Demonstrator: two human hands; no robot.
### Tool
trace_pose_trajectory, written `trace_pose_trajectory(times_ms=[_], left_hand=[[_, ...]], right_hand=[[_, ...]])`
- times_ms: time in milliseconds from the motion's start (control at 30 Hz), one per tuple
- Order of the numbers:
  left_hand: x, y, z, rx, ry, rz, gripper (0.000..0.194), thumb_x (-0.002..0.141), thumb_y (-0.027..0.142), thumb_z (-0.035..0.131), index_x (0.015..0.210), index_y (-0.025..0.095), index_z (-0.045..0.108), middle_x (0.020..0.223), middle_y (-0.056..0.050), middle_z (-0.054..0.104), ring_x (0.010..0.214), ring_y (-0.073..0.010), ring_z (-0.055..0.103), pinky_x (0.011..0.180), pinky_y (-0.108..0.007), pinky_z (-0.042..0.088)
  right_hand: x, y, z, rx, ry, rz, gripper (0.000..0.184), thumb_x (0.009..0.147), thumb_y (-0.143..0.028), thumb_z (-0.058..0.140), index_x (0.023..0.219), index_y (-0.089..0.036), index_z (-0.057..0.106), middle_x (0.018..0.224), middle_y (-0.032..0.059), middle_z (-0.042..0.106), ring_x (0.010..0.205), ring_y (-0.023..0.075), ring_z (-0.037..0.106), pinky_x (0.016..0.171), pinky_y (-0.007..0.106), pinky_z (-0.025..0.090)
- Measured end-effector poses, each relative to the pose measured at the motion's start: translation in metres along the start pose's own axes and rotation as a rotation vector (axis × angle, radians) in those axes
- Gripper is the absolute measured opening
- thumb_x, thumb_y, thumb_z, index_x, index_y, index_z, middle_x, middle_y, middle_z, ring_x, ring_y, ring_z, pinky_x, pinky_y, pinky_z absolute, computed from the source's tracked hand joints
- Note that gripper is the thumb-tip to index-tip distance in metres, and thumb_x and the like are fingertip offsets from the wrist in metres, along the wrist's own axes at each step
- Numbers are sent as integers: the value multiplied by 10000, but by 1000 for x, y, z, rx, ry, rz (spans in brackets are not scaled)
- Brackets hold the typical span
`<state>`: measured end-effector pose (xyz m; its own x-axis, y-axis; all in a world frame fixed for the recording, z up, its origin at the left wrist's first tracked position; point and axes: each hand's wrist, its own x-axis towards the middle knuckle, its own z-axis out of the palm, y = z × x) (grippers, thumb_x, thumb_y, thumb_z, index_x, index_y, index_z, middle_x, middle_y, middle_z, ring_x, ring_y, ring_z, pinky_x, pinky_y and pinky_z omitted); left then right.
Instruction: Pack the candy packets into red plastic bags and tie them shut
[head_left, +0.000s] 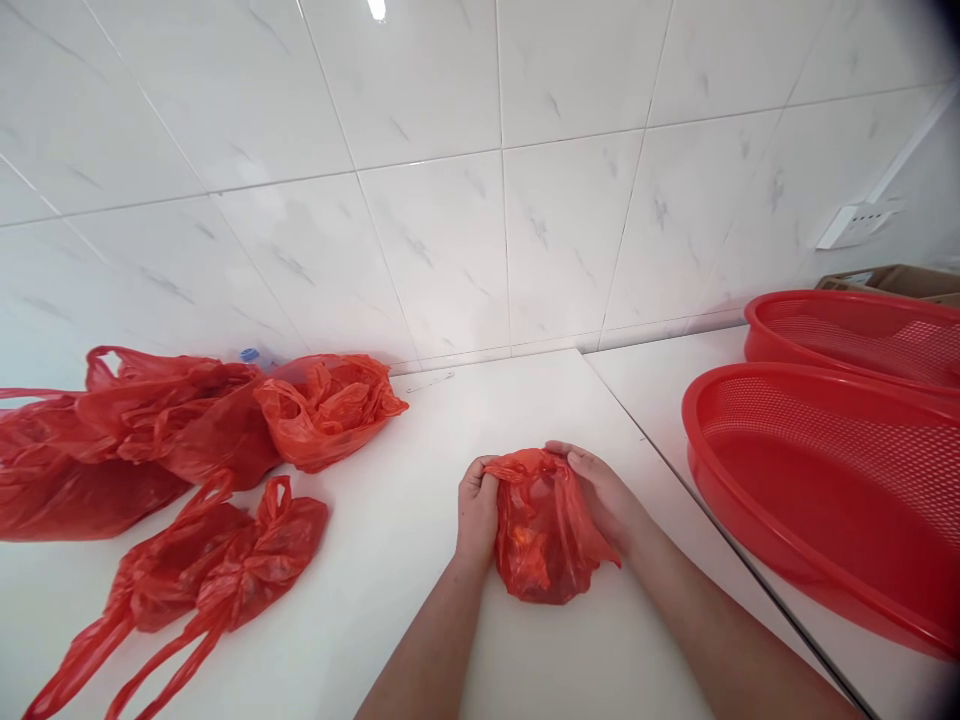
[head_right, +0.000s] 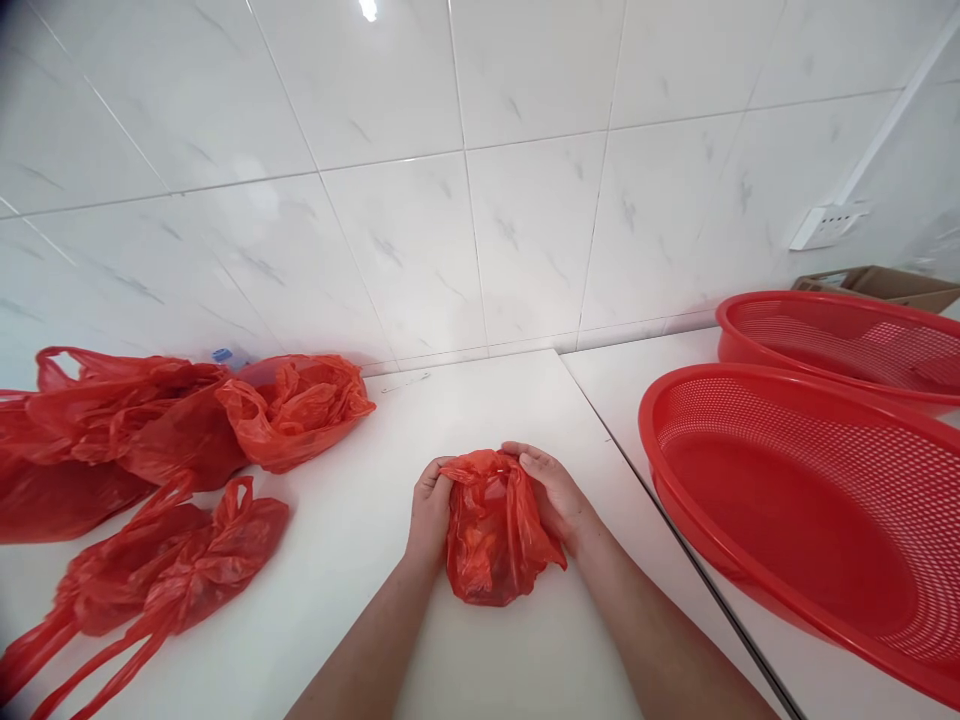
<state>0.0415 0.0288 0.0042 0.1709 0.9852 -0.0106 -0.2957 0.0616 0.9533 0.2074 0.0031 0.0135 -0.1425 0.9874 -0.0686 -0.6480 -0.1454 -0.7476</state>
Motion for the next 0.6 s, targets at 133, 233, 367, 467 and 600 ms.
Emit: trace_pose_trajectory(times_ms=[133, 233, 367, 467, 600], left_hand=[[3, 1, -9, 250, 175, 160, 162, 795, 245, 475, 891, 203, 599, 857, -16, 607, 766, -148, 548, 689, -265, 446], [7, 2, -17, 335, 283, 257, 260, 778, 190, 441, 999, 216, 577, 895, -22, 592, 785, -151, 549, 708, -275, 447], [12, 5, -28, 345, 420, 354, 215, 792, 203, 422, 943, 210, 575, 896, -32, 594, 872, -170, 556, 749, -288, 460], [15, 8, -35, 335, 501, 370, 173, 814, 232, 407, 864, 207, 571, 869, -23, 585, 818, -157, 560, 706, -277, 476], [17, 10, -42, 297, 564, 377, 157, 817, 252, 408, 826, 202, 556, 850, -4, 556, 715, -129, 571, 643, -261, 482]], right_hand=[[5, -4, -12, -2, 52, -54, 176, 717, -291, 654, 867, -266, 567, 820, -19, 611, 759, 143, 575, 748, 306, 454], [8, -10, -22, -62, 124, -118, 171, 687, -287, 640, 832, -277, 548, 751, -30, 582, 739, 153, 560, 738, 324, 458], [10, -20, -37, -20, 216, -200, 151, 647, -243, 643, 757, -263, 541, 717, -25, 552, 742, 154, 550, 777, 340, 470], [10, -25, -45, 14, 230, -218, 151, 634, -207, 639, 737, -260, 542, 705, -35, 539, 706, 138, 538, 766, 324, 476], [11, -28, -51, 69, 221, -221, 175, 613, -163, 627, 732, -257, 540, 684, -50, 526, 644, 114, 517, 724, 297, 478]])
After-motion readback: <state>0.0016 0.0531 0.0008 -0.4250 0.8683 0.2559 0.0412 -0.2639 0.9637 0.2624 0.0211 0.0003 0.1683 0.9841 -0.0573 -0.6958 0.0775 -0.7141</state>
